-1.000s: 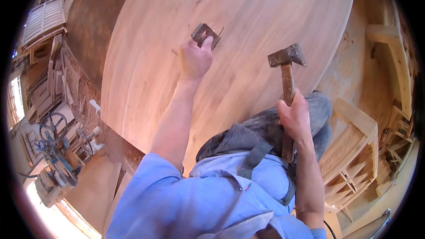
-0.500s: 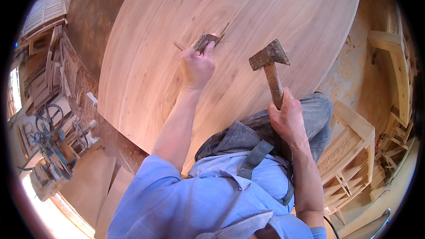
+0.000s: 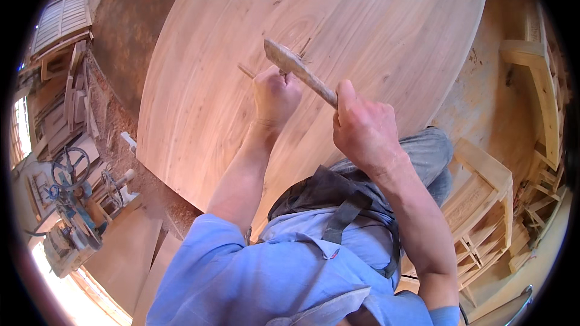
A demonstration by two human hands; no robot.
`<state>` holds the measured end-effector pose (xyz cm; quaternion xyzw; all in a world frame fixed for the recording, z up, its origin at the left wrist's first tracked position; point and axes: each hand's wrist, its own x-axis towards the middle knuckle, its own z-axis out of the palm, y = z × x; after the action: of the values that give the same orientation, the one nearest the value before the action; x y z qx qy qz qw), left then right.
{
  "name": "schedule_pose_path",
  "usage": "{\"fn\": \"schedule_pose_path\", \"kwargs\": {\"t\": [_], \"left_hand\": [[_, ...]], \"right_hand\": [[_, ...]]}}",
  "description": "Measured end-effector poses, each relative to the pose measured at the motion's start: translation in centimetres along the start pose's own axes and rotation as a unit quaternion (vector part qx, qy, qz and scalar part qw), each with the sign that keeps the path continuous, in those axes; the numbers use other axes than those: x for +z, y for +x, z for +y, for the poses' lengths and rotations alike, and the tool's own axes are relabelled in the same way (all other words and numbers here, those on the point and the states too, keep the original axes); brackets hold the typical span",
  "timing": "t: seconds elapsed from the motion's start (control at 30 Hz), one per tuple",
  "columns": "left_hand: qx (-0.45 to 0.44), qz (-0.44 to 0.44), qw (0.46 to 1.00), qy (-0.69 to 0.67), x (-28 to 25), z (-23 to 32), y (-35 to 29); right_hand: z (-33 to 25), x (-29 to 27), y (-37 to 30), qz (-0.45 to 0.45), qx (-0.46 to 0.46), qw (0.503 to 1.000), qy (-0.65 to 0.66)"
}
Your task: The person uses a chisel and a mallet to carve a groove into a large, curved wooden surface. They repeatedly position the chisel and strike it with the mallet to remove wood shavings.
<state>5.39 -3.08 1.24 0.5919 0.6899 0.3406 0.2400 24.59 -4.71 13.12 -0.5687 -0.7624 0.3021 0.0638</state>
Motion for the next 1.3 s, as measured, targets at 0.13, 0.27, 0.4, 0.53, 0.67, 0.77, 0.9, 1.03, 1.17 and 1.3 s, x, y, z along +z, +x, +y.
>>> {"fn": "schedule_pose_path", "kwargs": {"t": [0.13,0.27,0.4,0.53,0.67,0.77,0.9,1.03,1.17,1.3], "left_hand": [[0.061,0.05,0.996,-0.049,-0.9,-1.9,-1.9],[-0.072,0.115,0.971,-0.197,-4.0,-4.2,-2.2],[-0.195,0.075,0.92,-0.333,-7.8,-5.5,1.2],[-0.195,-0.01,0.895,-0.4,-8.8,-8.1,6.6],[-0.149,-0.102,0.907,-0.381,-7.6,-9.9,10.9],[-0.108,-0.225,0.904,-0.347,-6.3,-6.9,12.3],[-0.038,-0.334,0.87,-0.361,-3.3,-0.1,10.5],[0.047,-0.534,0.743,-0.4,-3.4,0.8,12.7],[-0.023,-0.395,0.839,-0.374,-2.5,-5.9,16.6],[-0.064,-0.1,0.969,-0.216,-3.4,-8.8,21.1]], "right_hand": [[0.3,0.1,-1.2,0.012,0.079,0.996,0.028],[6.2,2.2,-3.6,0.05,0.149,0.97,0.185],[9.6,1.9,-2.6,-0.066,0.341,0.863,0.367],[10.5,1.8,-1.4,-0.061,0.351,0.882,0.308],[9.5,2.7,-1.6,0.05,0.254,0.965,-0.038],[6.1,2.1,-0.1,0.22,0.042,0.968,-0.115],[1.5,2.6,3.1,0.101,0.159,0.96,0.208],[0.4,4.5,5.1,0.065,0.181,0.956,0.221],[1.9,7.2,4.3,0.084,0.202,0.952,0.214],[1.0,7.2,3.7,0.109,0.342,0.892,0.275]]}}
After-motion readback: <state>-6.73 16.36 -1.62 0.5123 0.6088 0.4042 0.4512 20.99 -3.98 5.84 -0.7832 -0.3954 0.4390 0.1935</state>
